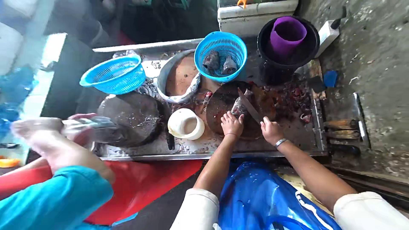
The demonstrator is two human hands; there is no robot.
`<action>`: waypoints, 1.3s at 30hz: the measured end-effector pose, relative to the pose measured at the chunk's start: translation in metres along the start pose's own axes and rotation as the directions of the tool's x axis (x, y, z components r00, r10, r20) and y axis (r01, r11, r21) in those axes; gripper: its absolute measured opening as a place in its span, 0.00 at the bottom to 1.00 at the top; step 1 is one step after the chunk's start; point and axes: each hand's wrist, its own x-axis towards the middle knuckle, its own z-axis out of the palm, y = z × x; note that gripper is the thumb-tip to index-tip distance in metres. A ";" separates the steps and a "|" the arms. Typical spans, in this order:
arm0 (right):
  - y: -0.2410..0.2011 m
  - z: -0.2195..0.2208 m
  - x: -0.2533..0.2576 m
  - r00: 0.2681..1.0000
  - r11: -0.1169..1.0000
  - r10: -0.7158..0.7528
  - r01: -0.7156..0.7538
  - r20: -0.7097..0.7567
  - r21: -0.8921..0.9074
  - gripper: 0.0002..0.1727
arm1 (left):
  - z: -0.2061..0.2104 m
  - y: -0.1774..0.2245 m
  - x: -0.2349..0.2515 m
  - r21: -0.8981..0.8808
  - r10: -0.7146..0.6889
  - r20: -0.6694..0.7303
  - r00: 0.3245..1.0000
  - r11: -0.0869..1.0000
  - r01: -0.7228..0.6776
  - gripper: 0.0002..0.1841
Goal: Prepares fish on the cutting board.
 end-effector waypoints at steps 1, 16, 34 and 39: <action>-0.003 0.002 0.002 1.000 1.000 -0.009 0.009 0.002 -0.027 0.19 | -0.001 0.003 0.004 -0.015 -0.019 0.014 1.000 1.000 0.019 0.47; -0.029 -0.065 -0.021 0.971 0.872 0.103 0.017 0.218 -0.489 0.18 | -0.007 0.015 0.025 -0.142 -0.074 0.127 0.989 0.986 0.092 0.42; -0.068 -0.026 0.053 0.976 0.914 0.054 0.037 0.212 -0.405 0.24 | 0.000 0.006 0.030 -0.214 -0.017 0.087 0.996 0.976 0.035 0.35; -0.077 -0.036 0.055 0.962 0.888 0.071 0.060 0.265 -0.456 0.22 | 0.006 0.005 0.021 -0.200 -0.004 0.086 0.996 0.980 0.021 0.33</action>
